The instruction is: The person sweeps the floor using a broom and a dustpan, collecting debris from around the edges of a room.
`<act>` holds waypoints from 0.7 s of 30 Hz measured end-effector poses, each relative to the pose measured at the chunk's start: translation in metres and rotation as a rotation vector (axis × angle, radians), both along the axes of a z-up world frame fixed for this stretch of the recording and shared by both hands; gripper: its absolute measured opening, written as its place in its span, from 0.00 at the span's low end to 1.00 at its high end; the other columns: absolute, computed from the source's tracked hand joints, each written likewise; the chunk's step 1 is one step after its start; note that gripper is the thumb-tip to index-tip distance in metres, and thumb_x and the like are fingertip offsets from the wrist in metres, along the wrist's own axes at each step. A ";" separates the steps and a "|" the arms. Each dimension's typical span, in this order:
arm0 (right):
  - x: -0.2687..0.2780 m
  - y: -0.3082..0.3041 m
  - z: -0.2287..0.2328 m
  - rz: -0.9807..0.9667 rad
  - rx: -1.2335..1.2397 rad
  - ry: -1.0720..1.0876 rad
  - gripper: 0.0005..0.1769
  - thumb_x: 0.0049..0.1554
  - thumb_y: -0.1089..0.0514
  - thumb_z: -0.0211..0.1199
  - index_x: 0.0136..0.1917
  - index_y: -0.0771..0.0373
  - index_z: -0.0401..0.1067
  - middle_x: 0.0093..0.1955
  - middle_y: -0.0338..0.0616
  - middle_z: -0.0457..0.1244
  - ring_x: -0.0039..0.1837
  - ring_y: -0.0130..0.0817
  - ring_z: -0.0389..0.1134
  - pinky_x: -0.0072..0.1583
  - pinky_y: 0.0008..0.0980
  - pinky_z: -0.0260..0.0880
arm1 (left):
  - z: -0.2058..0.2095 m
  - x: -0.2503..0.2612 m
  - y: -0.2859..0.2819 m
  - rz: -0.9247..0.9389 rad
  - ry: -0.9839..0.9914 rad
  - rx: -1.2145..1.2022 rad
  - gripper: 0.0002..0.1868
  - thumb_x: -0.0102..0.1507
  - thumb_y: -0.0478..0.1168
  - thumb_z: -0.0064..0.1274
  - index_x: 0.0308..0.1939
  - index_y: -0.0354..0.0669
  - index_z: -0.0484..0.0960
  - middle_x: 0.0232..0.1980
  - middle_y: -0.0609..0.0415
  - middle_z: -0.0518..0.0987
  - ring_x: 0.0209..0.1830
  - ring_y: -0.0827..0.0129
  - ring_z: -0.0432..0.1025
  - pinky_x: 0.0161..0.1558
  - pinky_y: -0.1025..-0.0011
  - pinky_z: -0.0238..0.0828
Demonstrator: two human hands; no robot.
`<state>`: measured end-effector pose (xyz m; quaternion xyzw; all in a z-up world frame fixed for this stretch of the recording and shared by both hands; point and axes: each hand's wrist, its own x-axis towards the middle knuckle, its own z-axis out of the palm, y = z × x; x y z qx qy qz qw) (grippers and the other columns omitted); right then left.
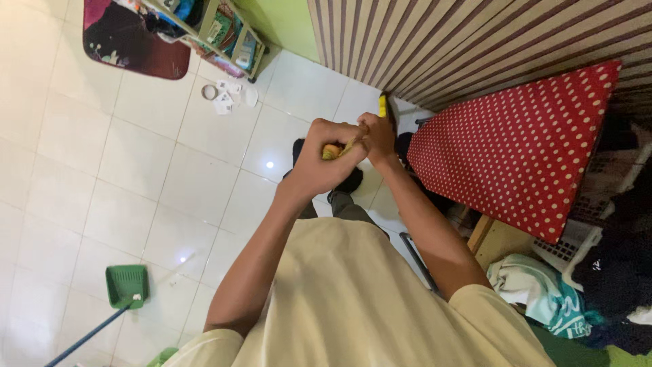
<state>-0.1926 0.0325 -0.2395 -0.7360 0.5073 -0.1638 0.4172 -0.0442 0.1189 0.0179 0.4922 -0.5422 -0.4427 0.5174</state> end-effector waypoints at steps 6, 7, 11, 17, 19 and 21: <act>0.019 0.013 0.007 0.006 -0.052 -0.113 0.15 0.46 0.57 0.66 0.45 0.66 0.76 0.35 0.56 0.68 0.41 0.51 0.71 0.44 0.43 0.68 | 0.012 0.012 0.016 0.072 -0.022 0.123 0.07 0.60 0.31 0.50 0.28 0.30 0.74 0.23 0.52 0.67 0.22 0.74 0.56 0.26 0.70 0.55; 0.019 0.014 0.004 0.006 -0.055 -0.115 0.15 0.46 0.57 0.66 0.45 0.66 0.76 0.35 0.56 0.68 0.41 0.51 0.71 0.44 0.43 0.68 | 0.013 0.011 0.018 0.072 -0.024 0.120 0.07 0.60 0.31 0.50 0.28 0.30 0.74 0.23 0.52 0.67 0.22 0.74 0.56 0.26 0.70 0.55; 0.024 0.026 -0.016 0.007 -0.185 -0.172 0.07 0.55 0.63 0.60 0.46 0.64 0.77 0.37 0.54 0.68 0.44 0.53 0.70 0.47 0.45 0.69 | 0.017 0.010 0.027 0.060 -0.062 0.137 0.12 0.60 0.32 0.51 0.25 0.30 0.67 0.22 0.51 0.63 0.22 0.72 0.53 0.27 0.68 0.52; 0.028 0.027 -0.011 0.065 -0.100 -0.224 0.07 0.51 0.61 0.63 0.44 0.64 0.75 0.33 0.50 0.65 0.39 0.47 0.68 0.45 0.42 0.68 | 0.022 0.010 0.033 0.062 -0.101 0.115 0.13 0.58 0.31 0.52 0.23 0.32 0.65 0.20 0.51 0.62 0.22 0.69 0.53 0.28 0.67 0.53; 0.029 0.031 0.000 0.059 0.092 -0.262 0.10 0.48 0.60 0.65 0.43 0.67 0.73 0.30 0.51 0.62 0.36 0.45 0.67 0.42 0.39 0.67 | 0.024 0.010 0.035 0.049 -0.109 0.128 0.13 0.59 0.31 0.51 0.23 0.32 0.65 0.20 0.50 0.61 0.22 0.68 0.54 0.28 0.67 0.54; 0.040 0.035 0.007 0.090 -0.063 -0.323 0.10 0.48 0.60 0.67 0.44 0.66 0.75 0.31 0.48 0.64 0.37 0.39 0.67 0.42 0.35 0.67 | 0.024 0.015 0.036 0.054 -0.139 0.067 0.11 0.57 0.31 0.51 0.22 0.33 0.68 0.20 0.51 0.63 0.21 0.68 0.56 0.28 0.67 0.56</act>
